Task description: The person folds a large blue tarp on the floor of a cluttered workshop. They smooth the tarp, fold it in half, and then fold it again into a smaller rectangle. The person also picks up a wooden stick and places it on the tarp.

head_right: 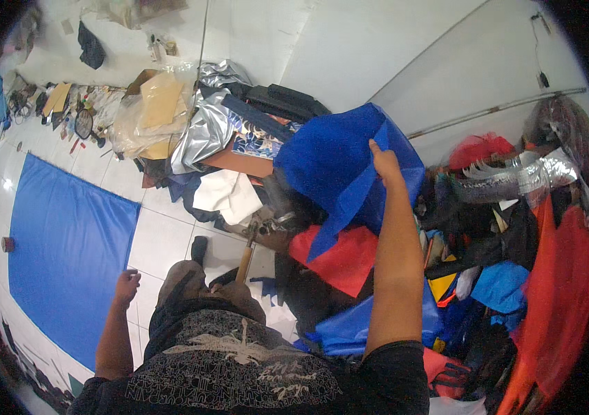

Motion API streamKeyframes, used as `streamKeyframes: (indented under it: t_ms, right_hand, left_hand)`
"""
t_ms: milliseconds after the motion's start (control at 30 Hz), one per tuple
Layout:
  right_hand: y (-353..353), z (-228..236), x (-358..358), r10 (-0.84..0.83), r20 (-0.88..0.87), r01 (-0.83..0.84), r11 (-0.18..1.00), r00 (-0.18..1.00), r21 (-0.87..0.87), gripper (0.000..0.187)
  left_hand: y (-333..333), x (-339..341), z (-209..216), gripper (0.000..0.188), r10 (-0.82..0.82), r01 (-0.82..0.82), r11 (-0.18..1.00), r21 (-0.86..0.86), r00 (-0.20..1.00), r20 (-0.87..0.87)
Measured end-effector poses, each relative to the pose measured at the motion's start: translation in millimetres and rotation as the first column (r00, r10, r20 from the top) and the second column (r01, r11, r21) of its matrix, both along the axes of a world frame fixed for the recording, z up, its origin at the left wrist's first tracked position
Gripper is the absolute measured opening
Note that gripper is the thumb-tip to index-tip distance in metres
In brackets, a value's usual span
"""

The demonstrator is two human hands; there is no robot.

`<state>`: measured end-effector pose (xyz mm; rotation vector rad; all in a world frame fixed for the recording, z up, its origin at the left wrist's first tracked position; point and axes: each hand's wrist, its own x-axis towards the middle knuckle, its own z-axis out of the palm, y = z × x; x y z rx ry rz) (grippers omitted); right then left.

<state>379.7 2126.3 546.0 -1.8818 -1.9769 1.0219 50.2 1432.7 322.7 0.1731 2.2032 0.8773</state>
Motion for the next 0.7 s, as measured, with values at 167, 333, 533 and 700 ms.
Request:
streamKeyframes:
  t_ms: [167, 333, 533, 700]
  right_hand:
    - [-13, 5, 22, -0.076, -0.095, 0.095, 0.972, 0.993, 0.214, 0.075]
    - [-15, -19, 113, -0.387, -0.251, 0.404, 0.914, 0.887, 0.018, 0.076]
    - [-104, -147, 197, -0.755, -0.493, 0.791, 0.580, 0.432, -0.195, 0.064]
    - [-200, -251, 248, -0.842, -0.379, 0.882, 0.455, 0.383, -0.122, 0.058]
  left_hand:
    - [-105, -14, -77, 0.029, -0.109, 0.098, 0.978, -0.182, 0.992, -0.056]
    - [-136, -13, -83, 0.019, 0.007, -0.067, 0.994, 0.083, 0.818, 0.575]
    - [-8, -35, -41, 0.016, -0.673, 0.709, 0.673, -0.211, 0.705, 0.223]
    - [131, -36, -12, 0.014, -0.948, 0.948, 0.315, -0.050, 0.317, 0.036]
